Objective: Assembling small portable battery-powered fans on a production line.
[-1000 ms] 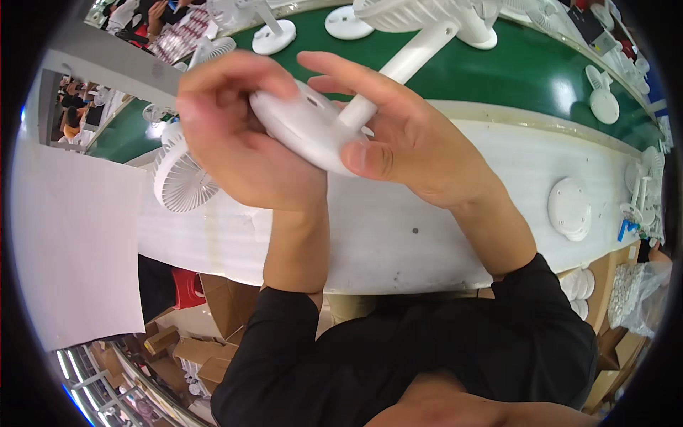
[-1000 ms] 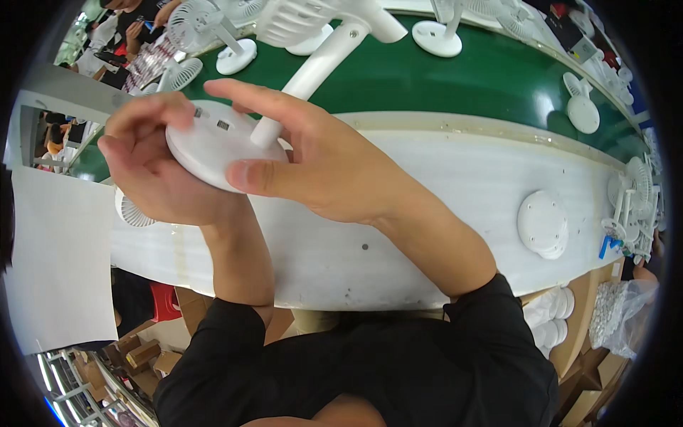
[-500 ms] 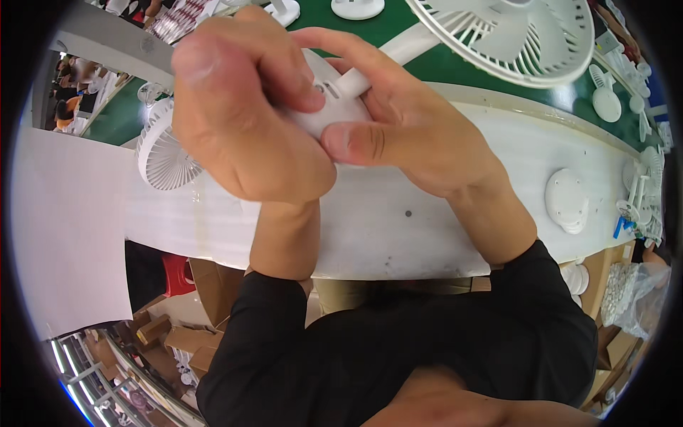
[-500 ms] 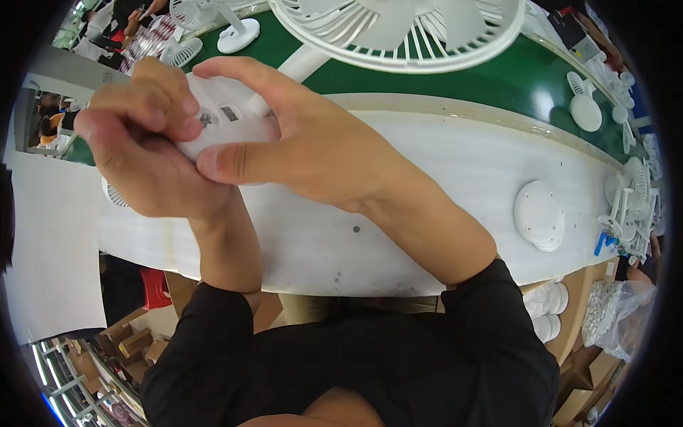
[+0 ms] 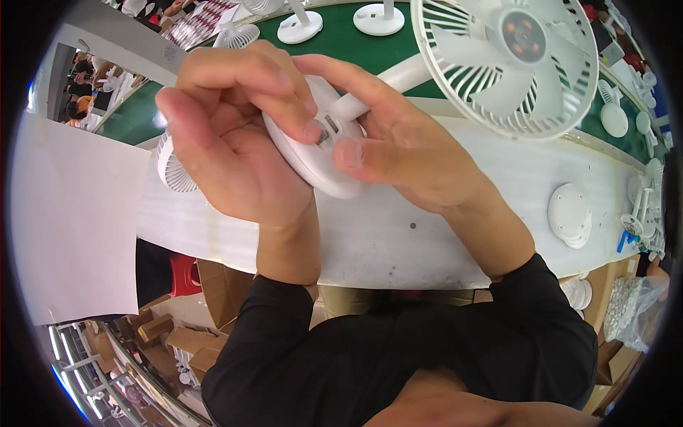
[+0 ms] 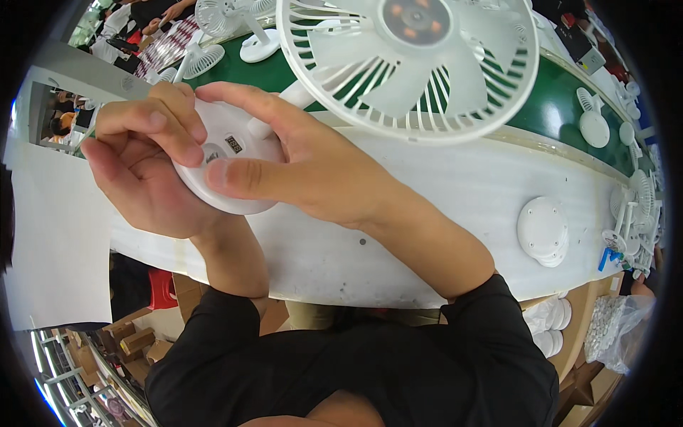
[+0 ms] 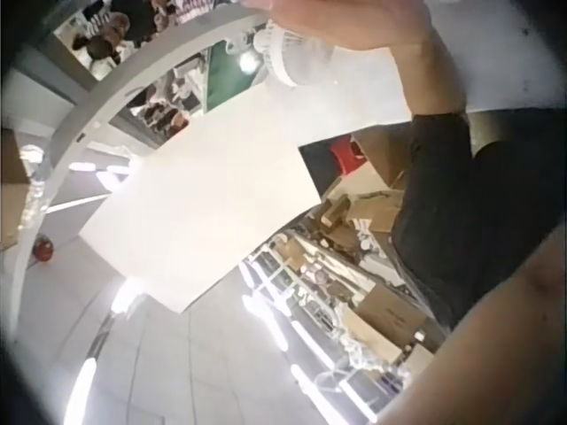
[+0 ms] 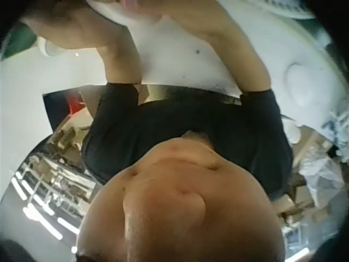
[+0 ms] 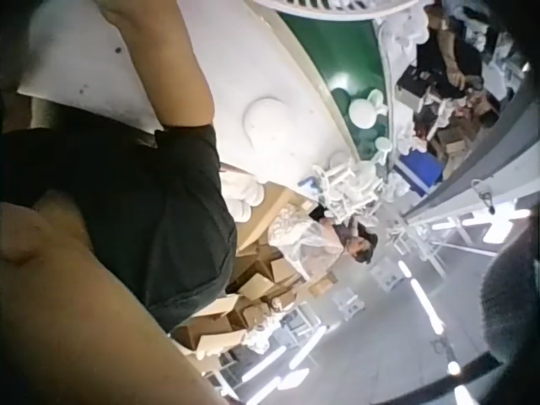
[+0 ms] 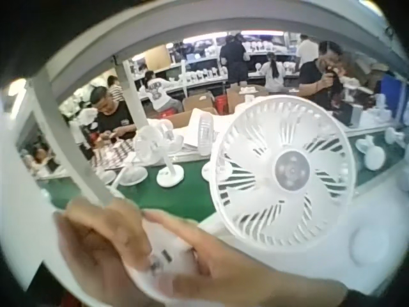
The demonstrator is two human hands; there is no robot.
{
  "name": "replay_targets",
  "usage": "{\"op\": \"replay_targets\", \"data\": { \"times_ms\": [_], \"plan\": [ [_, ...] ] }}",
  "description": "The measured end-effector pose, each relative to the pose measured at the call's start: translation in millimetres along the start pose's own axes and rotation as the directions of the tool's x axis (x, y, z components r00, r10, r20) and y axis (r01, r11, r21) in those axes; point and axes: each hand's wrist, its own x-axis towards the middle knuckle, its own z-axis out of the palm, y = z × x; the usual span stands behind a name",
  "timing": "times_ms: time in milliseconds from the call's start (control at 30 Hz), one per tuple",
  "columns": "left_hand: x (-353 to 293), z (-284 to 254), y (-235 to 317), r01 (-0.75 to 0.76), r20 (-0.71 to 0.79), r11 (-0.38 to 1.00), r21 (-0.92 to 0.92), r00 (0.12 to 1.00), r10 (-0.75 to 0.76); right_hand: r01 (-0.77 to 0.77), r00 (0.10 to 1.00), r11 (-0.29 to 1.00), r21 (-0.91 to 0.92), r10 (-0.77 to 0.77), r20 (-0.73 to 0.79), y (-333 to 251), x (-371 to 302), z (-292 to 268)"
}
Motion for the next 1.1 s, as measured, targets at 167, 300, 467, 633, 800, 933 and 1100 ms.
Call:
{"op": "replay_targets", "data": {
  "times_ms": [167, 300, 467, 633, 800, 933, 1100],
  "plan": [
    [-12.8, 14.4, 11.3, 0.058, 0.01, 0.976, 0.209, 0.998, -0.061, -0.148, 0.986, 0.98, -0.136, 0.136, -0.093, -16.6, -12.8, -1.1],
    [-13.0, 20.5, 6.8, -0.209, 0.143, 0.958, 0.195, 0.973, 0.183, -0.169, 0.977, 0.966, -0.194, 0.138, -0.164, -31.4, -19.5, 3.4],
    [-6.0, 21.7, 4.8, 0.115, 0.047, 0.983, 0.14, 0.991, -0.123, -0.01, 0.997, 0.982, -0.191, -0.005, -0.077, -19.3, -8.3, -10.4],
    [-10.3, 11.4, -3.0, 0.115, 0.085, 0.99, 0.079, 0.989, -0.122, -0.074, 0.994, 0.981, -0.179, 0.058, -0.094, -17.2, -2.4, -11.9],
    [-10.9, 8.7, 1.1, 0.023, 0.167, 0.954, 0.299, 0.983, -0.076, -0.122, 0.99, 0.951, -0.285, 0.097, -0.099, -20.1, 0.0, -11.0],
    [-5.1, 0.6, 1.9, 0.035, 0.148, 0.977, 0.21, 0.987, -0.067, 0.008, 0.999, 0.97, -0.245, -0.02, -0.048, -2.4, 3.6, -8.1],
    [-7.4, -4.4, -4.7, 0.245, 0.016, 0.951, -0.19, 0.969, -0.247, 0.083, 0.996, 0.981, -0.176, -0.079, 0.029, 9.1, 1.5, -6.0]
  ]
}}
